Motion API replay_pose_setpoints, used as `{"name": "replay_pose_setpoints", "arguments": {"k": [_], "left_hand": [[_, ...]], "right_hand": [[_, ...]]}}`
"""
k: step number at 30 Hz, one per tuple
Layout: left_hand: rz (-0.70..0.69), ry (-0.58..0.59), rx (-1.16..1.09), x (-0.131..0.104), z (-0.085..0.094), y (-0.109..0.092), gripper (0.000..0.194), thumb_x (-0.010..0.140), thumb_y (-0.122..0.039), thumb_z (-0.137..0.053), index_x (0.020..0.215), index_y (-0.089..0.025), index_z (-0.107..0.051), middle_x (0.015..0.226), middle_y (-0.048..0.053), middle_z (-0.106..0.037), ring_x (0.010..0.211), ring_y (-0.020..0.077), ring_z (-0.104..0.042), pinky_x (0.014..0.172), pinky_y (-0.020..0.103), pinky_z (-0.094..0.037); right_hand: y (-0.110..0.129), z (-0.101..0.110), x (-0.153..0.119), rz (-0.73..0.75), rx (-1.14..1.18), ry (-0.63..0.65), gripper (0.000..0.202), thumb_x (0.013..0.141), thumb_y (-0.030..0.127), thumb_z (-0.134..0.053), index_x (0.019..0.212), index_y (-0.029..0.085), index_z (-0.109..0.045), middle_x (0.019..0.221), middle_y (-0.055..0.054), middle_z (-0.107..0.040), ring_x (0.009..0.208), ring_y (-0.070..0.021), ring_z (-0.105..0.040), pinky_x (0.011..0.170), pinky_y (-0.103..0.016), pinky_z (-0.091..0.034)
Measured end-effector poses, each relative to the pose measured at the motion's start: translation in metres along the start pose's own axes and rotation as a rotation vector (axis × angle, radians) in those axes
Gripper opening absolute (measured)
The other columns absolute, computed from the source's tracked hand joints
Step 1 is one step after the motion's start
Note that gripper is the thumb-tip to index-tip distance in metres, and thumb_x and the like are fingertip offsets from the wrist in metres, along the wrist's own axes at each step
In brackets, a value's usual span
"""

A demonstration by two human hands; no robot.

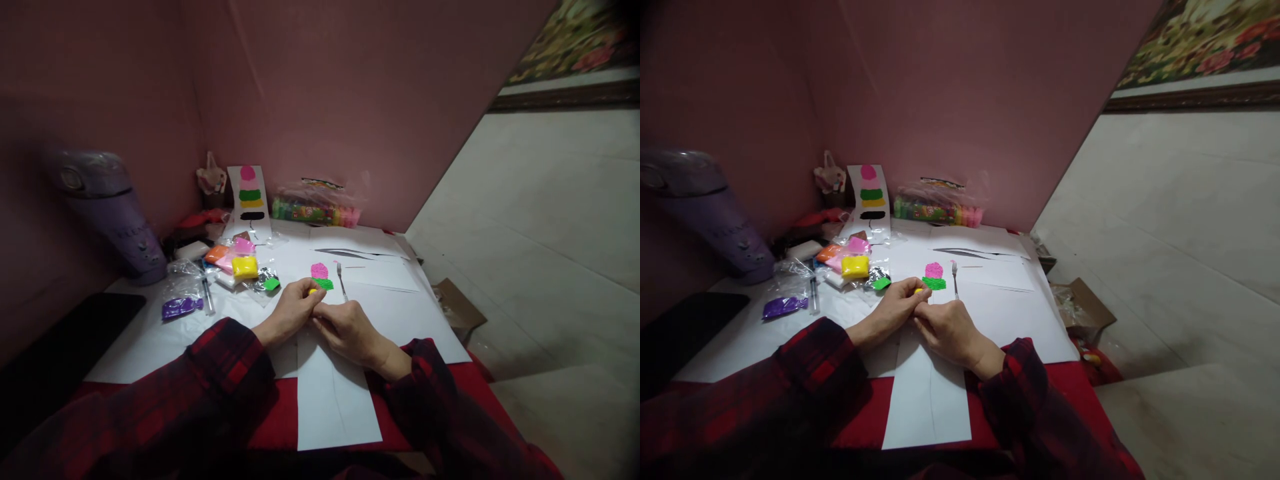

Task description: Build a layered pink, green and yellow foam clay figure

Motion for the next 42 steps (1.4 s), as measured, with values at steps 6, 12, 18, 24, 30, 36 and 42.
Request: {"name": "replay_pose_setpoints", "arguments": {"k": [6, 12, 18, 24, 30, 36, 42], "left_hand": [[-0.012, -0.007, 0.015, 0.0008, 0.0005, 0.0005, 0.022, 0.072, -0.036, -0.062, 0.068, -0.016, -0.055, 0.061, -0.002, -0.051, 0.058, 0.011, -0.044, 0.053, 0.023, -0.034], [-0.009, -0.007, 0.0, 0.0006, 0.0007, 0.0013, 0.021, 0.073, -0.034, -0.063, 0.068, -0.016, -0.055, 0.06, -0.002, -0.052, 0.057, 0.0108, -0.045, 0.052, 0.023, -0.035], [-0.007, -0.018, -0.01, 0.0001, 0.0011, 0.001, 0.021, 0.072, -0.035, -0.062, 0.069, -0.016, -0.056, 0.061, -0.003, -0.051, 0.058, 0.0108, -0.044, 0.054, 0.023, -0.034], [-0.008, -0.021, 0.006, 0.0002, 0.0019, 0.0015, 0.023, 0.071, -0.037, -0.063, 0.068, -0.016, -0.056, 0.061, -0.002, -0.052, 0.058, 0.0112, -0.045, 0.055, 0.023, -0.035], [-0.012, -0.022, 0.017, -0.0004, 0.002, 0.0009, 0.023, 0.071, -0.038, -0.062, 0.069, -0.016, -0.055, 0.061, -0.002, -0.051, 0.058, 0.0113, -0.044, 0.054, 0.023, -0.034], [-0.001, -0.029, 0.013, -0.0012, 0.0023, -0.0002, 0.022, 0.07, -0.037, -0.062, 0.068, -0.016, -0.056, 0.061, -0.003, -0.05, 0.058, 0.0114, -0.045, 0.055, 0.023, -0.034], [-0.002, -0.025, 0.004, -0.0008, 0.0019, 0.0015, 0.022, 0.071, -0.037, -0.062, 0.068, -0.017, -0.055, 0.06, -0.003, -0.049, 0.056, 0.0107, -0.043, 0.053, 0.023, -0.033]], "right_hand": [[-0.0012, -0.0015, -0.0006, 0.0, -0.007, 0.005, 0.013, 0.087, 0.016, -0.052, 0.077, 0.017, -0.06, 0.062, 0.0, -0.063, 0.051, -0.0118, -0.052, 0.053, -0.022, -0.032], [-0.0014, -0.0012, -0.0007, -0.003, -0.006, 0.003, 0.014, 0.088, 0.016, -0.051, 0.079, 0.017, -0.061, 0.063, -0.001, -0.065, 0.052, -0.0118, -0.053, 0.054, -0.022, -0.033], [-0.0016, 0.0003, 0.0003, -0.009, 0.014, 0.003, 0.014, 0.088, 0.017, -0.051, 0.08, 0.017, -0.063, 0.064, -0.001, -0.066, 0.051, -0.0119, -0.053, 0.053, -0.022, -0.034], [-0.0032, -0.0006, -0.0003, -0.016, 0.022, -0.005, 0.015, 0.088, 0.018, -0.05, 0.076, 0.018, -0.061, 0.061, 0.0, -0.064, 0.049, -0.0114, -0.05, 0.052, -0.022, -0.033], [-0.0042, -0.0005, -0.0006, -0.023, 0.04, -0.01, 0.016, 0.087, 0.017, -0.051, 0.075, 0.018, -0.06, 0.061, 0.0, -0.063, 0.049, -0.0112, -0.049, 0.052, -0.022, -0.032], [-0.003, -0.0004, -0.0001, -0.018, 0.024, -0.003, 0.014, 0.088, 0.016, -0.051, 0.078, 0.018, -0.06, 0.063, 0.0, -0.064, 0.05, -0.0113, -0.051, 0.053, -0.022, -0.033], [-0.0032, -0.0009, -0.0003, -0.012, 0.03, -0.008, 0.014, 0.086, 0.014, -0.05, 0.076, 0.018, -0.058, 0.061, 0.0, -0.062, 0.05, -0.0111, -0.049, 0.052, -0.022, -0.033]]}}
Point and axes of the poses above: each hand's wrist, its own x-axis towards the middle knuckle, its own z-axis out of the back of the hand, y = z × x, the point moved 9 cm from there along x, towards the middle knuckle
